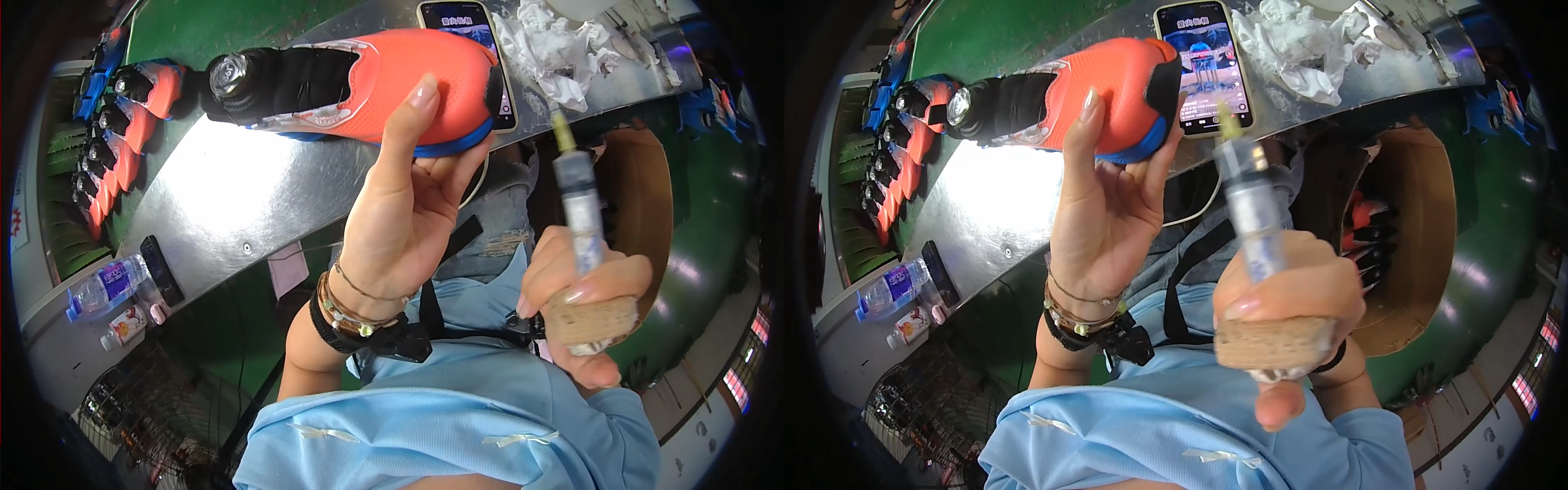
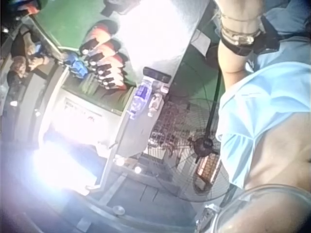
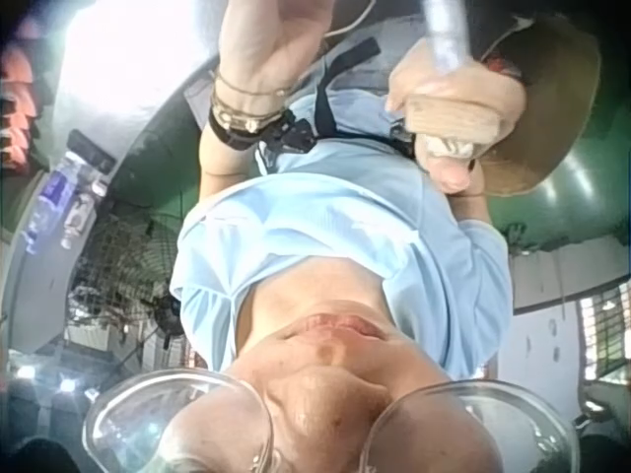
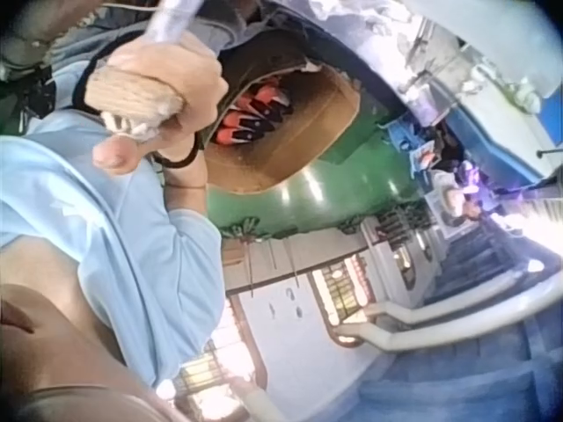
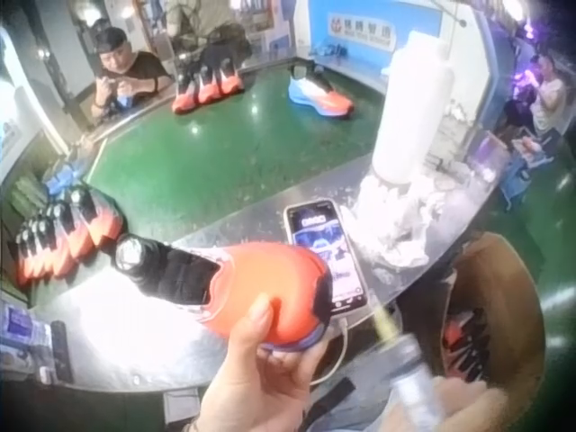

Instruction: Apply adhesive liquid to the edges of shoe soles using a syringe dispenser.

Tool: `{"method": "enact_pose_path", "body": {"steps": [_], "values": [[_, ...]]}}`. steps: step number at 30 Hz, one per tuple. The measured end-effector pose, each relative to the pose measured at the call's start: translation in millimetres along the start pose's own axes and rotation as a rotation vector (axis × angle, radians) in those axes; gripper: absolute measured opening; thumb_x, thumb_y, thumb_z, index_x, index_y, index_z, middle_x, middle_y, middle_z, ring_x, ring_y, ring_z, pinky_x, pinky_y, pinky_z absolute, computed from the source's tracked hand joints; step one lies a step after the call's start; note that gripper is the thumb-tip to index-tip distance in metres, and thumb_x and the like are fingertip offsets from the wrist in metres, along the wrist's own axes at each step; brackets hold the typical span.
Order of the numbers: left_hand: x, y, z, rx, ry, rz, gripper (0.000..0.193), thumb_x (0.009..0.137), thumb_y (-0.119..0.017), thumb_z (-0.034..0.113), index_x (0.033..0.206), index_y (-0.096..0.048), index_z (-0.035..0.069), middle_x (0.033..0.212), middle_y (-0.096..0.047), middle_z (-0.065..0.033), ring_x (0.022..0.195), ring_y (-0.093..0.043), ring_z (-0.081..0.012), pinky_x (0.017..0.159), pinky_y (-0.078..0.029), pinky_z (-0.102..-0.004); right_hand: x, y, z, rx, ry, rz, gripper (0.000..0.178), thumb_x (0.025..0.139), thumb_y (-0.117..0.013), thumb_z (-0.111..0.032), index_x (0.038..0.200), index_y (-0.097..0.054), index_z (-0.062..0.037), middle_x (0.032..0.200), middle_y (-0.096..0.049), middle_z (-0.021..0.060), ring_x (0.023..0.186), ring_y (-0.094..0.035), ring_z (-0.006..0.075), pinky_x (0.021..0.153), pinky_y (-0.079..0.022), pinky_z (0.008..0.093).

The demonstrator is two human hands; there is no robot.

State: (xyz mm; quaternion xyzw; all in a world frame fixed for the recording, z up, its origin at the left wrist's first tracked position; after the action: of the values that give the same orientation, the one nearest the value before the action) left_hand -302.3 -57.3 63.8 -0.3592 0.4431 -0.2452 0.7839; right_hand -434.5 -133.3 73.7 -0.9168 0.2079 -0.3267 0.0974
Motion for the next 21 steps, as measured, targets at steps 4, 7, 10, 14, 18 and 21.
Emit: {"method": "enact_pose_path", "body": {"steps": [4,7,10,14,18,21], "values": [[-7,1,-1,-0.024,0.025,-0.021,0.035,0.082,-0.062,0.025,0.109,-0.053,0.005,0.105,-0.059,-0.0045,0.093,-0.060,-0.0156,0.085,-0.049,-0.0260,25,8,-1,-0.524,0.152,-0.120,0.073,0.064,-0.068,-0.056,0.104,-0.037,-0.0044,0.080,-0.060,0.0166,0.071,-0.060,0.0293,0.065,-0.048,0.0399],[-13,3,-1,-0.024,0.046,-0.053,0.036,0.082,-0.062,0.026,0.109,-0.053,0.003,0.105,-0.059,-0.0056,0.092,-0.060,-0.0161,0.084,-0.050,-0.0247,38,5,-10,-1.080,0.116,-0.306,0.077,0.064,-0.065,-0.060,0.109,-0.028,-0.0092,0.097,-0.059,0.0227,0.096,-0.052,0.0355,0.086,-0.034,0.0477],[-16,4,-1,-0.017,0.079,-0.077,0.039,0.081,-0.063,0.027,0.109,-0.052,0.002,0.104,-0.059,-0.0063,0.092,-0.060,-0.0160,0.084,-0.050,-0.0233,47,-3,-8,-1.286,0.150,-0.346,0.074,0.067,-0.061,-0.062,0.109,-0.026,-0.0120,0.103,-0.060,0.0221,0.104,-0.050,0.0352,0.094,-0.027,0.0477],[-18,5,-4,-0.085,0.169,-0.050,0.037,0.081,-0.063,0.026,0.107,-0.053,0.002,0.104,-0.060,-0.0067,0.092,-0.060,-0.0152,0.084,-0.050,-0.0236,51,-13,-12,-1.434,0.208,-0.371,0.068,0.070,-0.055,-0.063,0.107,-0.028,-0.0136,0.096,-0.064,0.0143,0.098,-0.053,0.0320,0.093,-0.025,0.0432],[-20,3,-4,-0.067,0.188,-0.059,0.035,0.082,-0.062,0.025,0.106,-0.053,0.001,0.104,-0.059,-0.0065,0.091,-0.060,-0.0142,0.084,-0.049,-0.0235,47,-15,-30,-1.476,0.264,-0.383,0.066,0.071,-0.054,-0.064,0.107,-0.030,-0.0140,0.088,-0.066,0.0106,0.090,-0.056,0.0294,0.094,-0.024,0.0429],[-18,6,0,-0.002,0.118,-0.066,0.034,0.083,-0.061,0.023,0.106,-0.053,0.000,0.104,-0.059,-0.0063,0.094,-0.058,-0.0143,0.087,-0.048,-0.0265,49,-6,-28,-1.464,0.256,-0.405,0.069,0.072,-0.053,-0.065,0.108,-0.028,-0.0117,0.081,-0.065,0.0117,0.081,-0.058,0.0306,0.092,-0.029,0.0469]]}}
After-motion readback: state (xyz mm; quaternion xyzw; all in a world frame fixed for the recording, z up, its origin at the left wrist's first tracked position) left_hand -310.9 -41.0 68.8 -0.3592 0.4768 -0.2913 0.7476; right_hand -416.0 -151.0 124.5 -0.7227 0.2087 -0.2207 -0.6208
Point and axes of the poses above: each hand's wrist, its own x-axis towards the middle knuckle, its own y-axis out of the back of the hand, z = x × y, the point moved 2 cm from there along x, towards the middle knuckle
